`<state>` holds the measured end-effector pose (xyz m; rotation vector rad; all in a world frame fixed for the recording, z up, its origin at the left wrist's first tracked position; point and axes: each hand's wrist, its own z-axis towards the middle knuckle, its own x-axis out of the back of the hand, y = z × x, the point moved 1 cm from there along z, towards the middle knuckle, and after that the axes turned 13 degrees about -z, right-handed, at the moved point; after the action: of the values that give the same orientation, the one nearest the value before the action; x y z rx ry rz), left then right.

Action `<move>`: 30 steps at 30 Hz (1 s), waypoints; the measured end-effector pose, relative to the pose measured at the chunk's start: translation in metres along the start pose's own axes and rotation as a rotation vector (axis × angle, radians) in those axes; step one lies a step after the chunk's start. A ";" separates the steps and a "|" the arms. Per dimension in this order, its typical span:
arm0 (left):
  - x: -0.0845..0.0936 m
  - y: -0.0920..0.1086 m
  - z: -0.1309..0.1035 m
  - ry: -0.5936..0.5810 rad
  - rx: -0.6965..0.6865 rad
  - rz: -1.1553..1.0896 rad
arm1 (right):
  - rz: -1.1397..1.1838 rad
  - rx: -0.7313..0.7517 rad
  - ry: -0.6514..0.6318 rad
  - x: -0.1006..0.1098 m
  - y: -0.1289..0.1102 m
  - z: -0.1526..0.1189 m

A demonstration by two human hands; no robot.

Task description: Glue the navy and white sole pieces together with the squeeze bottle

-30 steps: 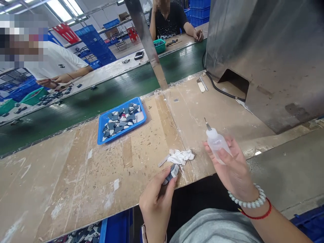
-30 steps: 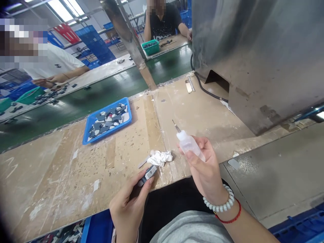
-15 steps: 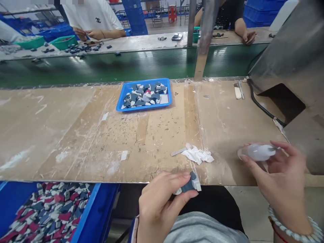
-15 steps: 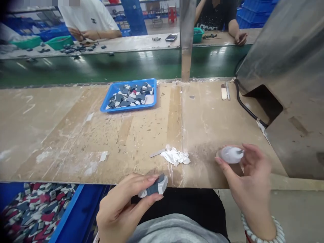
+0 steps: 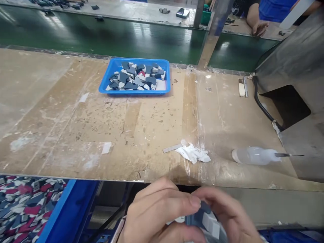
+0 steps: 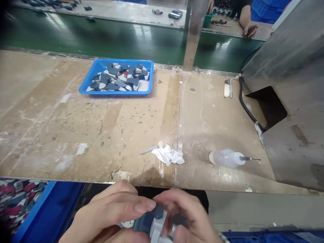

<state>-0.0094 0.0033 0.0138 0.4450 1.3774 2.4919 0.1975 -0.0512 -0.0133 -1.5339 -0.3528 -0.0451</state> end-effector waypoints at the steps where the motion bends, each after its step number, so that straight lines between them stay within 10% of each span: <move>1: 0.001 0.001 0.000 -0.017 0.016 -0.006 | 0.048 -0.007 -0.083 -0.010 -0.002 0.005; 14: 0.001 0.003 0.003 -0.134 0.039 -0.064 | 0.650 -0.009 -0.130 -0.043 0.023 0.005; 30: 0.005 0.010 0.000 -0.294 0.138 -0.220 | 0.738 -0.273 -0.262 -0.049 0.006 0.000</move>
<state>-0.0150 0.0001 0.0227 0.6235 1.3992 2.0705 0.1529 -0.0604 -0.0318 -1.8638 0.0360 0.7155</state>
